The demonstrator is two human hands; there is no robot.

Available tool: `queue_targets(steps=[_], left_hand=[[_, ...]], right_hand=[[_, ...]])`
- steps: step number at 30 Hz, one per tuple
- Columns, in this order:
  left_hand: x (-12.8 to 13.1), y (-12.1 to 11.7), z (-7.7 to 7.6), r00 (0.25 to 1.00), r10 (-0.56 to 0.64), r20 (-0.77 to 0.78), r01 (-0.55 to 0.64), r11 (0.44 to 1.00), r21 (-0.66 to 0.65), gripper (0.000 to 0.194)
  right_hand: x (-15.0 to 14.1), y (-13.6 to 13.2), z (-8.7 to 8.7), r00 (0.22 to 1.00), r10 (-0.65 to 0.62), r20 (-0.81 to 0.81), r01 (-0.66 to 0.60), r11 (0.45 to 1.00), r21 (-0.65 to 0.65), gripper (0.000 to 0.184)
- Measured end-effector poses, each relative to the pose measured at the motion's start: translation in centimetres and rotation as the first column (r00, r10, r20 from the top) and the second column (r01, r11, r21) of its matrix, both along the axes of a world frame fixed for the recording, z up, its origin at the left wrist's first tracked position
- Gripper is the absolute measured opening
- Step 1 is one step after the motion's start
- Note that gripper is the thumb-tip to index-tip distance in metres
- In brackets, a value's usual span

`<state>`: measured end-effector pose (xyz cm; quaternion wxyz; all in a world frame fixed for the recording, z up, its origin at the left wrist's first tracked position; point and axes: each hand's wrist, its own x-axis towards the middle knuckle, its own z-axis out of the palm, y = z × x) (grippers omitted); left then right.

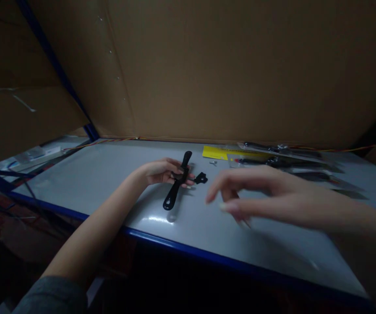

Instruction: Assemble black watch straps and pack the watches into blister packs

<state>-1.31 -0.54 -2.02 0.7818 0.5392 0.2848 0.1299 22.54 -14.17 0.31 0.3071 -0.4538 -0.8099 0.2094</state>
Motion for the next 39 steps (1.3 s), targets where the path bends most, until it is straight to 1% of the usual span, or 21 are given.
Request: queue_targets(steps=[1,2,3,5,7,9,11,15,17,19,21,23,24,25,27,29,32,35,39], left_hand=[[-0.1,0.0,0.1,1.000,0.015,0.004,-0.015,1.000,0.009,0.033],[-0.1,-0.1,0.2,1.000,0.022,0.002,-0.022,1.000,0.019,0.035],[-0.2,-0.1,0.3,1.000,0.029,0.001,-0.029,0.999,0.029,0.036],[-0.3,-0.1,0.4,0.999,0.046,-0.006,-0.046,0.998,0.045,0.036],[-0.3,0.1,0.5,0.999,0.045,-0.020,-0.044,0.998,0.048,0.034],[-0.3,0.2,0.6,0.998,0.038,-0.040,-0.037,0.999,0.038,0.030],[-0.2,0.3,0.7,0.997,0.036,-0.068,-0.036,0.999,0.011,0.030],[0.0,0.3,0.8,0.994,0.021,-0.111,-0.026,0.999,-0.042,0.039],[0.0,0.2,0.8,0.994,-0.004,-0.108,-0.001,0.999,-0.052,0.040],[0.0,0.0,1.0,0.994,-0.036,-0.100,0.030,0.998,-0.056,0.040],[-0.1,-0.2,1.1,0.994,-0.072,-0.081,0.068,0.996,-0.052,0.038],[-0.1,-0.4,1.3,0.992,-0.117,-0.046,0.114,0.992,-0.050,0.041],[-0.2,-0.5,1.3,0.990,-0.141,-0.027,0.140,0.989,-0.048,0.044],[-0.2,-0.5,1.4,0.987,-0.163,-0.010,0.163,0.986,-0.041,0.046],[-0.3,-0.7,1.3,0.980,-0.198,0.011,0.199,0.980,-0.010,0.048],[-0.4,-0.7,1.2,0.975,-0.222,0.015,0.222,0.975,0.025,0.048],[-0.3,-0.9,1.0,0.971,-0.238,0.010,0.238,0.971,0.034,0.049],[0.0,-1.3,1.0,0.980,-0.200,0.016,0.200,0.979,0.038,0.051],[0.8,-1.9,1.0,0.993,-0.106,0.052,0.104,0.993,0.051,0.045]], right_hand=[[0.0,1.3,-0.1,0.999,0.004,0.054,0.000,0.998,-0.061,0.020],[-0.1,2.7,-0.3,0.994,-0.016,0.106,0.027,0.994,-0.106,0.021],[-0.3,4.3,-0.7,0.987,-0.056,0.150,0.075,0.990,-0.123,0.022],[-0.8,6.9,-1.7,0.964,-0.191,0.185,0.206,0.976,-0.065,0.026],[-1.5,8.3,-2.8,0.949,-0.228,0.219,0.245,0.968,-0.050,0.030],[-2.2,8.8,-3.5,0.937,-0.261,0.234,0.278,0.959,-0.045,0.034],[-2.9,8.7,-3.7,0.926,-0.292,0.240,0.313,0.948,-0.057,0.035],[-3.3,8.9,-4.1,0.931,-0.245,0.272,0.299,0.937,-0.179,0.032],[-3.1,9.1,-4.4,0.939,-0.227,0.258,0.280,0.940,-0.193,0.029],[-2.9,9.1,-4.7,0.950,-0.240,0.198,0.271,0.952,-0.143,0.026],[-2.6,8.8,-4.7,0.958,-0.259,0.123,0.267,0.963,-0.050,0.020],[-2.2,8.3,-4.2,0.954,-0.294,0.057,0.293,0.956,0.030,0.014],[-2.0,8.1,-3.8,0.950,-0.311,0.020,0.310,0.950,0.040,0.012],[-1.8,7.8,-3.3,0.946,-0.323,-0.030,0.323,0.946,0.025,0.011],[-1.3,7.5,-2.3,0.928,-0.327,-0.177,0.323,0.945,-0.051,0.012],[-1.0,7.4,-1.5,0.895,-0.299,-0.332,0.275,0.954,-0.118,0.016],[-1.2,7.2,-0.8,0.833,-0.246,-0.495,0.201,0.969,-0.144,0.018],[-2.0,6.7,-0.5,0.814,-0.196,-0.546,0.143,0.980,-0.138,0.015],[-3.2,5.7,-0.2,0.816,-0.190,-0.545,0.112,0.978,-0.174,0.013]])
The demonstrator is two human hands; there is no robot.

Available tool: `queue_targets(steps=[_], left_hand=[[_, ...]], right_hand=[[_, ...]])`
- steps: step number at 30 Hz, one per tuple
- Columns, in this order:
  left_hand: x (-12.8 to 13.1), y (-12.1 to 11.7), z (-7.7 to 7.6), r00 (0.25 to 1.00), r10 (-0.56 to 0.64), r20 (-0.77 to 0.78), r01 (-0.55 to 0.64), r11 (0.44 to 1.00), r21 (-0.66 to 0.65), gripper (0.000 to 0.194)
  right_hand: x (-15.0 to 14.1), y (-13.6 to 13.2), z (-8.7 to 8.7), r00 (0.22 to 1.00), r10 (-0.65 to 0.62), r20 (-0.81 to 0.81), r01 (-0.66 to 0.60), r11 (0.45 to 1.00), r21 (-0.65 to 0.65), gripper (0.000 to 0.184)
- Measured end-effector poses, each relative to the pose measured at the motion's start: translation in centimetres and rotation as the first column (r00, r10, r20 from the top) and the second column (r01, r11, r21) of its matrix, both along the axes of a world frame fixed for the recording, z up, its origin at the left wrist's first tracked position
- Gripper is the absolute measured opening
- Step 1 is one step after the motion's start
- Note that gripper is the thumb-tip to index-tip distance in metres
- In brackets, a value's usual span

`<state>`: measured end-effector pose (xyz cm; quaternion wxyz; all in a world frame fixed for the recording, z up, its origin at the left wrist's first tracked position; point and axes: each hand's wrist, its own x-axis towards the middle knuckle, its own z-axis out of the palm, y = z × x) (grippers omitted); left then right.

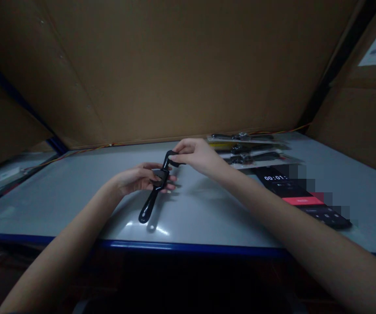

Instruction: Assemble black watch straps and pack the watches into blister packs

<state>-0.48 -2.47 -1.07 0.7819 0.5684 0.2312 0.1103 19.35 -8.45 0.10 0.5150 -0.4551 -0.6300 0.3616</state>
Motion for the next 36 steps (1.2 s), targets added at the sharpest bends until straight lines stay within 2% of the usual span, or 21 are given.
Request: queue_targets(steps=[6,11,15,19,21,23,26,28,31,36], left_hand=[[0.6,-0.4,-0.2,0.999,0.028,-0.027,-0.030,0.997,-0.075,0.040],[0.7,-0.2,-0.3,0.999,-0.048,-0.026,0.044,0.988,-0.145,0.039],[0.8,-0.1,-0.1,0.997,-0.075,-0.016,0.070,0.975,-0.209,0.047],[0.8,-0.3,0.3,0.995,-0.097,-0.009,0.092,0.971,-0.219,0.051],[0.9,-0.4,0.4,0.994,-0.105,-0.009,0.101,0.970,-0.221,0.052],[0.8,-0.4,0.6,0.994,-0.108,-0.008,0.104,0.971,-0.217,0.051],[0.8,-0.5,0.7,0.993,-0.120,-0.004,0.117,0.973,-0.198,0.049],[0.8,-0.6,0.7,0.991,-0.131,-0.002,0.129,0.976,-0.178,0.046],[0.7,-0.6,0.5,0.992,-0.129,-0.008,0.127,0.984,-0.125,0.039],[0.5,-0.8,0.4,0.994,-0.105,-0.028,0.105,0.994,0.011,0.037]], right_hand=[[-1.0,-0.7,0.1,0.994,0.080,0.073,-0.073,0.993,-0.091,0.018],[-1.6,-0.9,-0.3,0.999,0.034,0.021,-0.033,0.999,-0.019,0.014],[-2.0,-1.0,-0.6,0.993,0.118,-0.025,-0.119,0.992,-0.038,0.017],[-2.3,-0.9,-1.3,0.987,0.157,0.047,-0.154,0.986,-0.063,0.018],[-2.4,-0.7,-1.7,0.983,0.143,0.119,-0.142,0.990,-0.014,0.018],[-2.3,-0.5,-2.1,0.970,0.098,0.221,-0.121,0.988,0.094,0.016],[-2.0,0.0,-2.6,0.919,-0.038,0.393,-0.085,0.953,0.291,0.016],[-1.7,0.1,-2.9,0.873,-0.118,0.474,-0.081,0.922,0.378,0.018],[-1.6,0.1,-3.1,0.836,-0.140,0.531,-0.105,0.909,0.405,0.019],[-1.4,0.0,-2.8,0.831,-0.088,0.550,-0.145,0.919,0.368,0.019]])
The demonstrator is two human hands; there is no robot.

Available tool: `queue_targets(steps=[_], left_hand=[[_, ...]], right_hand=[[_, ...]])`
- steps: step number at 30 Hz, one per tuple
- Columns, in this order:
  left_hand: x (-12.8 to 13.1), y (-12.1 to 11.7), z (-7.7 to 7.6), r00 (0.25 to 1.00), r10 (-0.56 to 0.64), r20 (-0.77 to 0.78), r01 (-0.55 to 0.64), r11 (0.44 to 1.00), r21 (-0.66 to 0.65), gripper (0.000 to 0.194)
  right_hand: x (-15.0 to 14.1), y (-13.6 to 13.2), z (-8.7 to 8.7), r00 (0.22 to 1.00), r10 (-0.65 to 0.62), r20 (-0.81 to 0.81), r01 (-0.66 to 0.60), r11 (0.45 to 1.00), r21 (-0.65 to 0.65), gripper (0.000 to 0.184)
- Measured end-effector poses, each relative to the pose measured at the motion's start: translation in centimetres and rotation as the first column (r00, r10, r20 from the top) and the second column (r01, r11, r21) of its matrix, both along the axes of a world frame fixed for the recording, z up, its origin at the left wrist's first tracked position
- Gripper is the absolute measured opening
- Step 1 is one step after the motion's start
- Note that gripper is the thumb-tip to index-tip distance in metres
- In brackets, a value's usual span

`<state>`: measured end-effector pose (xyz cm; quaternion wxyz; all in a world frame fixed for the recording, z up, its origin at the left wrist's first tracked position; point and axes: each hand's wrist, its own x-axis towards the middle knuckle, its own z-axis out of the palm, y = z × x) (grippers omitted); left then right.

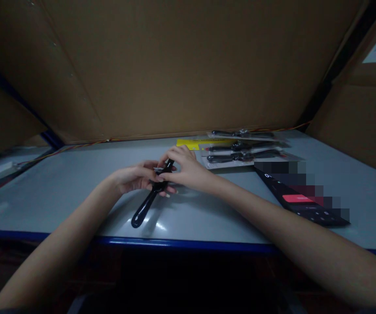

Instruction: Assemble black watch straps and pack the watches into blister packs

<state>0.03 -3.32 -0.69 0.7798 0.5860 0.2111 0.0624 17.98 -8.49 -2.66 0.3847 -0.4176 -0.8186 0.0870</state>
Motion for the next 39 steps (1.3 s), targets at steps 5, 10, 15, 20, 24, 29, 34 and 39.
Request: queue_targets(steps=[5,10,15,20,24,29,34,39], left_hand=[[-0.1,-0.1,0.3,0.998,0.045,-0.033,-0.045,0.999,0.005,0.041],[-0.1,0.4,-0.3,0.987,0.152,-0.057,-0.151,0.988,0.022,0.038],[-0.1,0.8,-0.9,0.984,0.171,-0.051,-0.170,0.985,0.019,0.035],[0.3,0.5,-0.4,0.970,0.227,-0.086,-0.227,0.974,0.011,0.028],[0.6,0.4,-0.1,0.961,0.248,-0.126,-0.259,0.963,-0.075,0.032],[0.5,0.8,-0.5,0.963,0.252,-0.096,-0.264,0.954,-0.139,0.035],[0.4,1.1,-0.9,0.976,0.212,-0.046,-0.217,0.956,-0.198,0.037],[0.3,1.3,-0.7,0.982,0.186,-0.017,-0.185,0.954,-0.234,0.036]], right_hand=[[2.2,1.3,0.9,0.986,-0.033,-0.164,0.025,0.998,-0.050,0.016],[5.4,4.1,0.1,0.933,-0.355,0.051,0.358,0.932,-0.063,0.015],[5.2,5.4,-1.4,0.781,-0.439,0.445,0.488,0.873,0.005,0.025],[3.8,5.1,-1.7,0.724,-0.476,0.499,0.492,0.864,0.110,0.017],[3.4,4.7,-1.4,0.725,-0.495,0.479,0.500,0.857,0.129,0.022],[2.7,2.9,0.3,0.890,-0.416,0.187,0.428,0.903,-0.025,0.021],[0.9,0.2,1.6,0.988,-0.149,-0.033,0.147,0.987,-0.063,0.018],[-0.4,-0.6,1.1,0.987,-0.027,0.161,0.019,0.998,0.052,0.020]])
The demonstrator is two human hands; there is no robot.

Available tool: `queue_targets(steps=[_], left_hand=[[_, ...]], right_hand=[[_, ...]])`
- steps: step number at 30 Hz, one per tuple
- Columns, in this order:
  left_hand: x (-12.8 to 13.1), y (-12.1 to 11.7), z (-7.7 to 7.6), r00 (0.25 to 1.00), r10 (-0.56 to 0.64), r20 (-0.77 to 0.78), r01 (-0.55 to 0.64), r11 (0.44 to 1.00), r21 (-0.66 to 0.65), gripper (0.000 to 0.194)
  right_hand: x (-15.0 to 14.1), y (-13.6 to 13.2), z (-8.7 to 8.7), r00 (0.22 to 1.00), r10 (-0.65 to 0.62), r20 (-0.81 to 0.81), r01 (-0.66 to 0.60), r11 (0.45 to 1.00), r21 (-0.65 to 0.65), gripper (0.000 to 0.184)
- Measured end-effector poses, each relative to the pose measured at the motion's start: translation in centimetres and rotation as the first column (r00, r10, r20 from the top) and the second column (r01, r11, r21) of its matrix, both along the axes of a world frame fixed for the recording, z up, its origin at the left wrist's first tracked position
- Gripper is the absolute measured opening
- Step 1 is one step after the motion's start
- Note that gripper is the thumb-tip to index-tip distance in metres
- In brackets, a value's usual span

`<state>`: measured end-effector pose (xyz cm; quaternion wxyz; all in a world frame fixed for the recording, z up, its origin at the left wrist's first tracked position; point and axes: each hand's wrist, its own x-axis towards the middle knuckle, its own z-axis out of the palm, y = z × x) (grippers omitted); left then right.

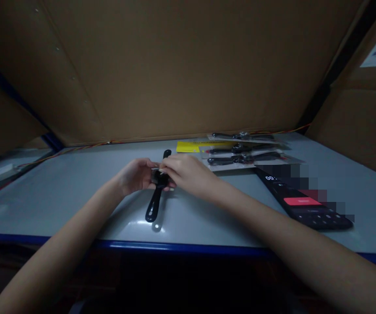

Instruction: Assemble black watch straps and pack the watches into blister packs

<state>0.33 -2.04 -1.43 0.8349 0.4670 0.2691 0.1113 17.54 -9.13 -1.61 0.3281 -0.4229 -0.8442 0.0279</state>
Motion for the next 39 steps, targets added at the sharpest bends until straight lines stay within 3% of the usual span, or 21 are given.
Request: queue_targets(steps=[5,14,19,27,34,39], left_hand=[[0.0,-0.1,0.2,0.999,-0.013,0.030,0.014,1.000,-0.026,0.034],[0.1,-0.1,-0.1,0.993,-0.067,0.094,0.075,0.994,-0.080,0.039],[0.0,0.0,0.0,0.992,-0.060,0.115,0.073,0.991,-0.112,0.038],[0.2,-0.6,0.3,0.998,0.036,0.047,-0.030,0.993,-0.117,0.020],[0.4,-0.9,0.6,0.999,0.018,0.036,-0.015,0.996,-0.092,0.035],[0.3,-0.8,0.7,0.999,0.012,0.041,-0.007,0.994,-0.107,0.039]], right_hand=[[-0.5,0.0,-0.6,0.998,-0.002,0.063,0.000,0.999,0.043,0.024],[-0.3,-0.2,-0.1,0.970,-0.051,0.237,0.022,0.992,0.126,0.018],[-0.2,-0.3,-0.3,0.968,-0.038,0.247,0.000,0.988,0.153,0.017],[-1.3,-0.3,-1.1,0.993,-0.016,0.113,-0.004,0.986,0.169,0.024],[-1.3,-0.2,-1.3,0.989,0.022,-0.148,-0.016,0.999,0.043,0.010],[-0.9,-0.2,-1.3,0.989,0.051,-0.138,-0.046,0.998,0.041,0.014]])
